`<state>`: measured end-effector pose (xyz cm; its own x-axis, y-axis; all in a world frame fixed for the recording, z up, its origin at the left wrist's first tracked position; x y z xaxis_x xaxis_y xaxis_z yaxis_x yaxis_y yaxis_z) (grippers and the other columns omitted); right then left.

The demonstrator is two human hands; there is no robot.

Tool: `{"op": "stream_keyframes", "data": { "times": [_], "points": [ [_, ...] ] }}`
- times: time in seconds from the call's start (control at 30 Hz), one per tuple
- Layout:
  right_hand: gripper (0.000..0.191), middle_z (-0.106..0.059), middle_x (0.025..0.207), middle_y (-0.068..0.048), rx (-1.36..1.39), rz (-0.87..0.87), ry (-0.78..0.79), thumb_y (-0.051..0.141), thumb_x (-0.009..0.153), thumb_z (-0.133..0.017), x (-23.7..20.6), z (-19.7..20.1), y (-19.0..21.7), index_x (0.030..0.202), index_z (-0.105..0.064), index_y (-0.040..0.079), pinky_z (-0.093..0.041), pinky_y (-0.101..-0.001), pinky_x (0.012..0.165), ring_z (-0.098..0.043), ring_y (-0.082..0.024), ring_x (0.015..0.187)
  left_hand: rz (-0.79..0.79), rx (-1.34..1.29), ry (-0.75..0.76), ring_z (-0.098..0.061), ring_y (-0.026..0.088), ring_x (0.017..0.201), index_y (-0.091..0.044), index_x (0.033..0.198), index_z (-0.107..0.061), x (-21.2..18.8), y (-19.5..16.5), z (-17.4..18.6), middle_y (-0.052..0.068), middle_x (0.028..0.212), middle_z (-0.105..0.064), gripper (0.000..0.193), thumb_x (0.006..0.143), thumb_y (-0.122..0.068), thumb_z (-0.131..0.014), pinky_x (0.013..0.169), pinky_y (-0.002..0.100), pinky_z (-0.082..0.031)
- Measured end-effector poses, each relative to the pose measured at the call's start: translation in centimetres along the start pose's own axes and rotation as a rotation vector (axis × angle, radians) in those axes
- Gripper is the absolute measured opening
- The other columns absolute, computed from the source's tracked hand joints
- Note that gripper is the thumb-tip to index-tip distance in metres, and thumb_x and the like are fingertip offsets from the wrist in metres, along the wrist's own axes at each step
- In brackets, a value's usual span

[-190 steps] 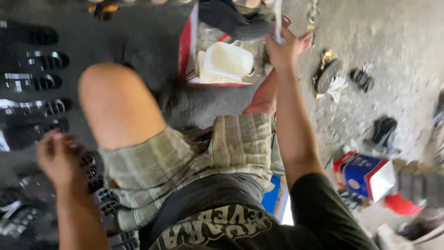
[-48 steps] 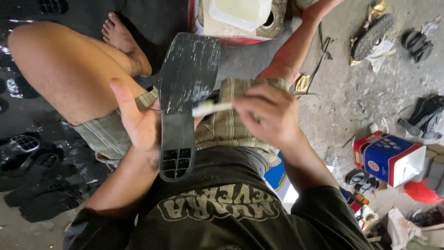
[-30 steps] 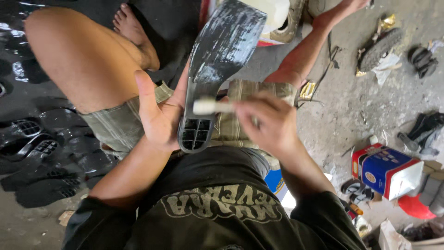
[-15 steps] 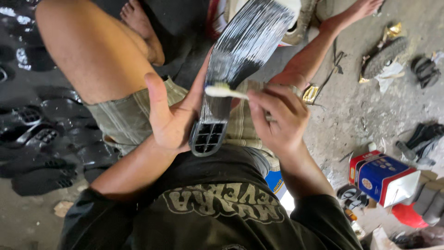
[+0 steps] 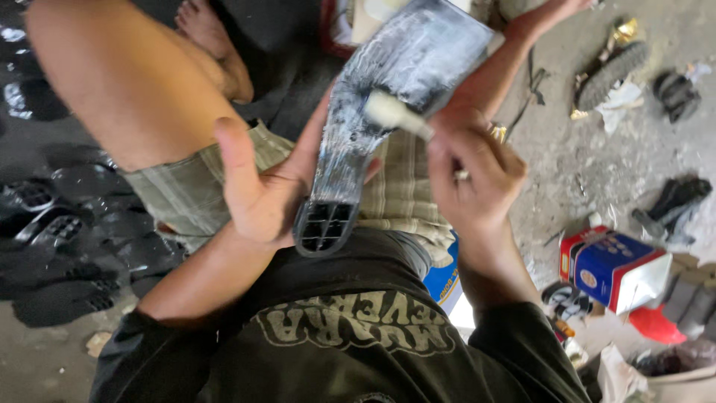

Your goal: The person sits on the floor and uses a small brush to apply white paint to the soles of black slippers. They repeatedly dip the brush into a container of paint and cover the textured surface of each slipper before placing it aside.

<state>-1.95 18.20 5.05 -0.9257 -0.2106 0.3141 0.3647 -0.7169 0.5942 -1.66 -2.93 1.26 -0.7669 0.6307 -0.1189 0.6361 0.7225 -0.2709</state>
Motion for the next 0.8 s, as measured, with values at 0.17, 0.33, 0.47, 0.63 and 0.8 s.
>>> {"op": "stream_keyframes", "data": {
  "times": [0.17, 0.33, 0.47, 0.63, 0.8],
  "points": [
    [0.011, -0.073, 0.097, -0.011, -0.024, 0.174, 0.032, 0.002, 0.096, -0.078, -0.8, -0.3, 0.7, 0.106, -0.074, 0.003, -0.054, -0.0249, 0.061, -0.07, -0.016, 0.078, -0.111, -0.653, -0.207, -0.033, 0.031, 0.152, -0.013, 0.169, -0.009, 0.1, -0.4, 2.3, 0.017, 0.168, -0.025, 0.13, 0.072, -0.099, -0.013, 0.127, 0.045, -0.023],
    [0.017, -0.074, 0.102, -0.003, 0.435, -0.03, 0.28, 0.016, 0.096, -0.077, -3.4, -1.4, 0.8, 0.11, -0.07, 0.009, -0.058, -0.0218, 0.062, -0.072, -0.008, 0.078, -0.21, -0.299, -0.001, -0.043, 0.022, 0.144, -0.021, 0.169, -0.015, 0.9, -0.9, 2.6, 0.01, 0.164, -0.037, 0.113, 0.083, -0.093, -0.02, 0.127, 0.041, -0.031],
    [0.049, -0.064, 0.089, -0.003, 0.877, -0.437, 0.286, 0.019, 0.083, -0.087, -5.2, -4.8, 0.8, 0.123, -0.064, 0.002, -0.041, -0.0203, 0.052, -0.053, -0.004, 0.063, -0.348, -0.155, -0.012, -0.043, 0.021, 0.146, -0.016, 0.171, -0.022, 2.3, -0.1, 2.5, 0.011, 0.162, -0.042, 0.105, 0.092, -0.085, -0.029, 0.127, 0.043, -0.033],
    [0.045, -0.071, 0.111, -0.01, 1.185, -0.649, 0.098, 0.013, 0.09, -0.086, -5.9, -5.7, -1.2, 0.125, -0.061, -0.001, -0.059, -0.0282, 0.087, -0.07, -0.016, 0.095, -0.217, 0.328, 0.076, -0.042, 0.031, 0.156, -0.009, 0.166, -0.026, 2.5, 1.1, 2.5, 0.02, 0.166, -0.041, 0.083, 0.104, -0.054, -0.058, 0.13, 0.049, -0.038],
    [0.036, -0.069, 0.102, -0.006, 0.977, -0.67, 0.128, 0.006, 0.088, -0.081, -3.9, -5.1, -4.2, 0.118, -0.063, -0.002, -0.055, -0.0257, 0.076, -0.066, -0.012, 0.085, -0.148, 0.324, 0.027, -0.049, 0.032, 0.148, -0.015, 0.168, -0.021, 1.5, 1.8, 4.6, 0.022, 0.16, -0.046, 0.078, 0.105, -0.029, -0.066, 0.122, 0.051, -0.043]
  ]
}}
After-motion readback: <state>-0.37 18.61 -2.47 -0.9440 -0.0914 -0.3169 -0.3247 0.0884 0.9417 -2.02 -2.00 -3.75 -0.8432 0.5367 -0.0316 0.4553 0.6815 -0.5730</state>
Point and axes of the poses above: each hand's wrist, its own x-axis towards the middle knuckle, its own z-axis out of the back of the hand, y = z × x, the point moved 5 cm from there along x, towards the middle knuckle
